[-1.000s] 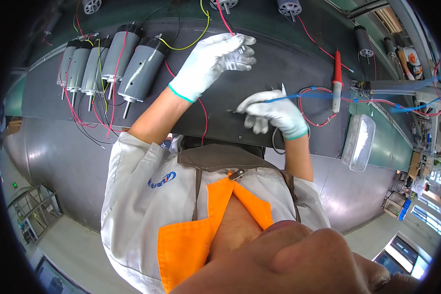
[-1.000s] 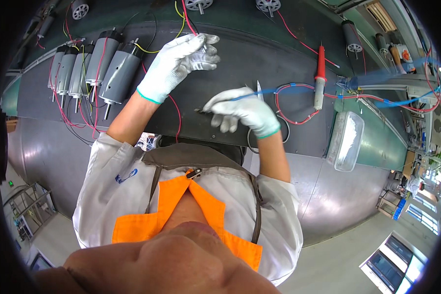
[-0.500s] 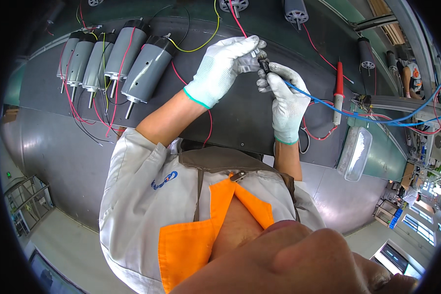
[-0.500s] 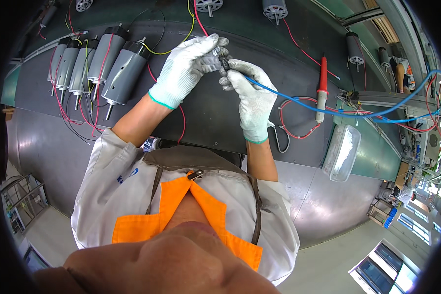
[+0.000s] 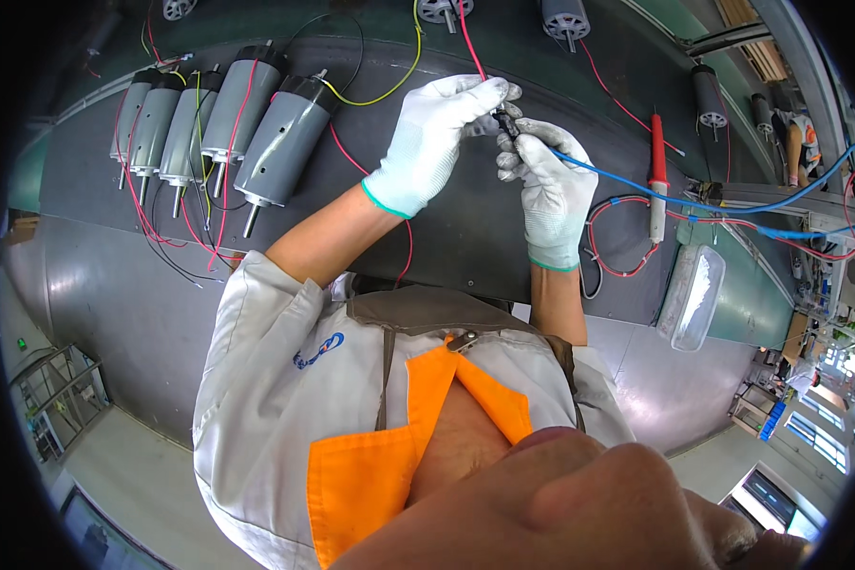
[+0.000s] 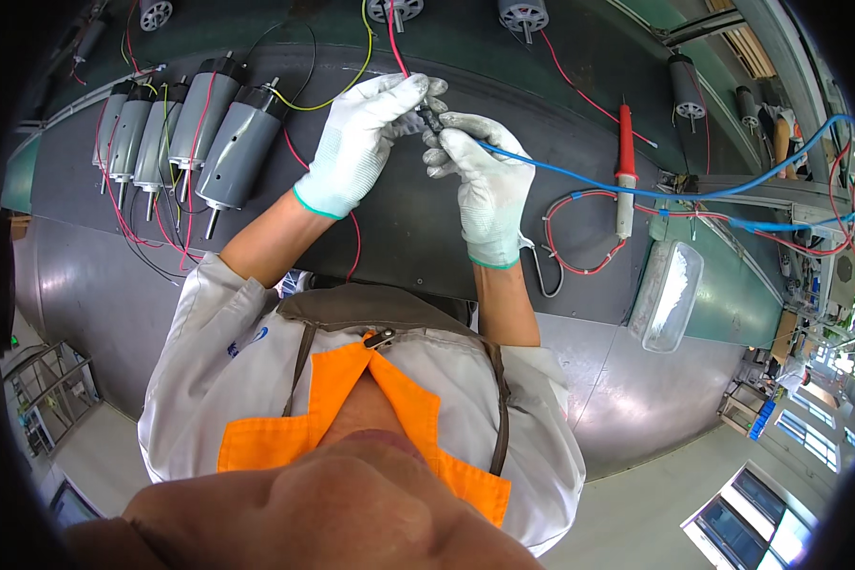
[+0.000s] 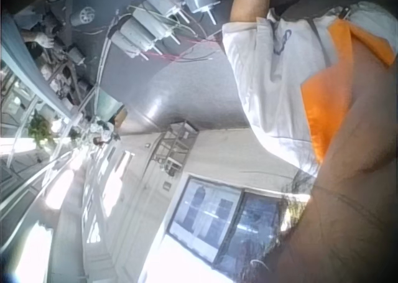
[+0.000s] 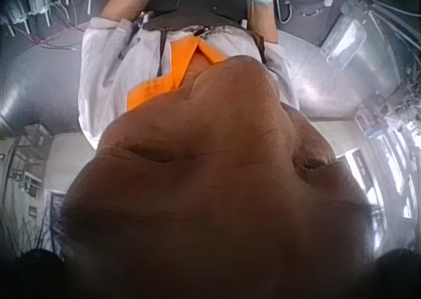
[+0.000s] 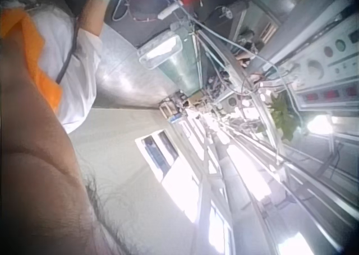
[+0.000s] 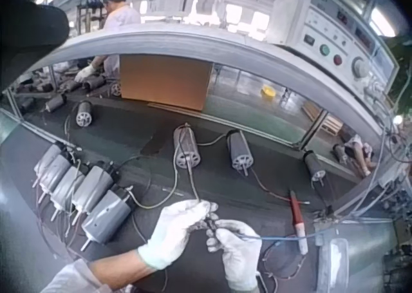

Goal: The person repeatedly picks up cylindrical motors, uses pliers to strip and twist wires, and tests them with a multimeter. They place the motors back on the table after each test.

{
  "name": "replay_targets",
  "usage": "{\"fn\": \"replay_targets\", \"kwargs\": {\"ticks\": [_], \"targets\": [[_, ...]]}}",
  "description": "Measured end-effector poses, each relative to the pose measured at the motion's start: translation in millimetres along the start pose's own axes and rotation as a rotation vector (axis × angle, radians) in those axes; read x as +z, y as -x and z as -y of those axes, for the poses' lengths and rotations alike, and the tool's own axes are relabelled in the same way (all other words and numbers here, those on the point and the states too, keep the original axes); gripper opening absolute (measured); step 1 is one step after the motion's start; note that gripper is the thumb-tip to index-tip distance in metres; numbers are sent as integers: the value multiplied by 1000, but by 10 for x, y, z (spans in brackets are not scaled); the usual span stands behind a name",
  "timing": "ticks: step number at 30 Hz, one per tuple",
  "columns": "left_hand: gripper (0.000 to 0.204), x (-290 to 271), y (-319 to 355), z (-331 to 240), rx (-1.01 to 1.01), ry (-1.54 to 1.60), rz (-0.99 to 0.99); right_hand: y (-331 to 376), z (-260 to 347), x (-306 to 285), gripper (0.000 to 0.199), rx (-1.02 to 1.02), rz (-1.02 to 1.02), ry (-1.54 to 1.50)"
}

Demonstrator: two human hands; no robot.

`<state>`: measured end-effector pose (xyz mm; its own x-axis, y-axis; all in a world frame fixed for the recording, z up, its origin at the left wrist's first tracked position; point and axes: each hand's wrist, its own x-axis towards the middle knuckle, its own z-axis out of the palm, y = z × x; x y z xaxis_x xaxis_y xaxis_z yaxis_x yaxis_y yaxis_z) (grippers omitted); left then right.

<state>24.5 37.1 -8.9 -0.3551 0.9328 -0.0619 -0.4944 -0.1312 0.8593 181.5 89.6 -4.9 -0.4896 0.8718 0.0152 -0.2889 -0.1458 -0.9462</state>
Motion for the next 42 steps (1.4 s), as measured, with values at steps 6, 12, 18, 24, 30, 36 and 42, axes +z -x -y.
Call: {"fn": "replay_targets", "kwargs": {"ticks": [6,12,18,24,30,36,42], "targets": [[33,-38,-59,201,-12,185,-24,-71,14,-28,22,55,45,31],[29,-472,-218,265,60,251,-52,-361,392,-1623,40,-594,-179,1589],[29,-269,-144,200,54,369,15,-435,300,-2689,52,-180,-248,1792],[30,-226,-85,133,23,376,-43,-544,469,-1418,40,141,0,587],[29,-240,-29,53,25,328,-49,-1172,300,-969,44,184,307,564],[28,-226,-31,-9,21,369,-63,-1614,72,-874,35,296,366,713],[28,-227,-127,70,19,391,-39,-1111,249,-913,31,-233,91,1125]]}}
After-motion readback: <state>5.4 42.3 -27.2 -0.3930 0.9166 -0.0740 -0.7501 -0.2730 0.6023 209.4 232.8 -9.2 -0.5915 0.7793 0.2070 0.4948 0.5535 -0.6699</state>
